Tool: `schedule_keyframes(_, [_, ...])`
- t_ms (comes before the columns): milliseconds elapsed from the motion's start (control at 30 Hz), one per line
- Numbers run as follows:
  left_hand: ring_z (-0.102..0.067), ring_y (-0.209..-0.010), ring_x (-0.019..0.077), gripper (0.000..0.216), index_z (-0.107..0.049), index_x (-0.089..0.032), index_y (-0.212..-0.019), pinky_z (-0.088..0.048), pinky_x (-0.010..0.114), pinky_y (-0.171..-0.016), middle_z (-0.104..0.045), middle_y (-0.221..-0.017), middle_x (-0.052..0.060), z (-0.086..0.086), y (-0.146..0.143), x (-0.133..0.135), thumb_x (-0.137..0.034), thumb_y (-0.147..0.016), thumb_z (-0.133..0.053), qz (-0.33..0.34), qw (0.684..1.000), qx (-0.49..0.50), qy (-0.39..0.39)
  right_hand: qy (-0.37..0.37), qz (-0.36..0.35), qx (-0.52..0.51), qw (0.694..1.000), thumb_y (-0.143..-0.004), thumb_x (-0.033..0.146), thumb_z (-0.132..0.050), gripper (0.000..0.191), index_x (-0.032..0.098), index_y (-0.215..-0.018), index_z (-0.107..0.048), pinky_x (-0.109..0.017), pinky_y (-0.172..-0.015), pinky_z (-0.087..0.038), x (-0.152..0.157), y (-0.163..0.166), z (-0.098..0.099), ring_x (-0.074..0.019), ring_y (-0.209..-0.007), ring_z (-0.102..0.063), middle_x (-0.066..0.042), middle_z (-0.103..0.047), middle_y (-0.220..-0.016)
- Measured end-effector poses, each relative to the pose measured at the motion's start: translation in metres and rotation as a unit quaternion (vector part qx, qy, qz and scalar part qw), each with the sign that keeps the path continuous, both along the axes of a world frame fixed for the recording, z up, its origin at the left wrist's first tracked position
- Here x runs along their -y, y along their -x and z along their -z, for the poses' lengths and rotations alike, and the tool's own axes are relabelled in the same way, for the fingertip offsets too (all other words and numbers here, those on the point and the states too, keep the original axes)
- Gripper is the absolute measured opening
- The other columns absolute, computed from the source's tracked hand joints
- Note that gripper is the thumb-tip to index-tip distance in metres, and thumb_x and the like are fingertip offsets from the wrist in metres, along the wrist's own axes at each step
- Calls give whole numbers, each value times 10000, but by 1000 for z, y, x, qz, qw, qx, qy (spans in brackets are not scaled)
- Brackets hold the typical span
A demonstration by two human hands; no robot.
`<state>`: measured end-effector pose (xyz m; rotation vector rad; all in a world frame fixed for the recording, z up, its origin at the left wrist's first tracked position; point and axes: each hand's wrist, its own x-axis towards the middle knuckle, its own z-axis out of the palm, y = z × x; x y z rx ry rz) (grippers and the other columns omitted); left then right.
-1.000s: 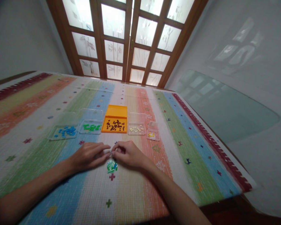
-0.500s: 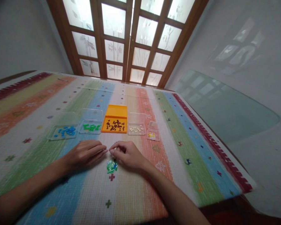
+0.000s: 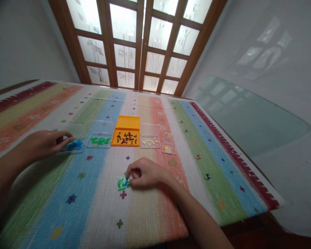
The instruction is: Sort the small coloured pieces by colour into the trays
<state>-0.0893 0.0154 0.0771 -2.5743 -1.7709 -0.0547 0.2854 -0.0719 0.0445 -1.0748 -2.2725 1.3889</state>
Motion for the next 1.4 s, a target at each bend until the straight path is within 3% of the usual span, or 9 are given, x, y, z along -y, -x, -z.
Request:
schedule_keyframes(267, [-608, -567, 194, 367, -743, -150, -1029, -311, 222, -532, -693, -601, 25, 4, 6, -4, -377, -887, -493, -16, 999, -17, -30, -59, -35, 27, 997, -715, 97, -652, 188, 137, -867, -754, -199, -533, -370, 1, 5, 3, -70, -507, -470, 67, -515, -581])
schedule_keyframes(367, [-572, -506, 178, 363, -755, -165, -962, -315, 228, -515, -642, -536, 2, 2, 5, 1, -387, -874, -482, 0, 993, 4, -117, -82, -35, 25, 996, -711, 98, -644, 211, 133, -885, -759, -201, -538, -374, 2, 4, 5, -74, -516, -479, 59, -528, -595])
schedule_keyframes(567, [-500, -408, 98, 359, -649, -174, -658, -355, 210, -475, -484, -449, -51, -5, -18, 17, -330, -958, -530, 157, 913, 112, -361, -116, -65, 18, 991, -703, 90, -646, 202, 131, -862, -764, -198, -557, -380, 3, 6, 8, -73, -538, -486, 44, -552, -627])
schedule_keyframes(667, [-495, -426, 95, 197, -664, -166, -754, -380, 211, -481, -470, -472, -69, -4, -35, 22, -222, -935, -613, 206, 875, 150, -411, -113, -67, 34, 991, -718, 92, -635, 181, 138, -841, -760, -196, -555, -382, 4, 7, 7, -75, -539, -486, 39, -564, -623])
schedule_keyframes(800, [-477, -430, 100, 68, -676, -175, -958, -408, 231, -499, -512, -508, -79, 3, -58, 31, -144, -914, -634, 267, 861, 191, -389, -113, -69, 60, 989, -735, 109, -639, 224, 140, -910, -774, -197, -557, -390, 3, 6, 4, -83, -541, -500, 37, -575, -612])
schedule_keyframes(933, [-556, -487, 113, 103, -659, -178, -990, -442, 245, -516, -616, -598, -41, 17, -83, 48, -146, -934, -580, 327, 868, 223, -298, -117, -87, 65, 987, -731, 90, -633, 255, 125, -931, -786, -197, -557, -395, 3, 2, 2, -81, -535, -504, 26, -597, -623])
schedule_keyframes(1067, [-566, -488, 131, 136, -641, -165, -1009, -449, 272, -497, -631, -606, -29, 32, -107, 68, -135, -922, -541, 387, 851, 259, -243, -116, -102, 76, 985, -735, 76, -627, 283, 131, -965, -783, -198, -558, -398, 3, 0, 2, -85, -543, -511, 23, -610, -639])
schedule_keyframes(1267, [-584, -488, 150, 143, -626, -157, -1035, -459, 294, -488, -654, -627, -11, 45, -122, 82, -157, -946, -513, 411, 848, 276, -190, -112, -92, 80, 986, -790, 129, -660, 194, 143, -950, -769, -207, -561, -386, 3, 0, 2, -95, -555, -511, 23, -605, -631])
schedule_keyframes(1400, [-584, -485, 154, 169, -626, -153, -1017, -452, 297, -487, -631, -606, -16, 46, -124, 82, -291, -1003, -529, 423, 849, 268, -170, -107, -49, 61, 991, -856, 179, -641, 155, 143, -947, -762, -216, -570, -377, 2, 0, 0, -100, -569, -498, 4, -636, -669])
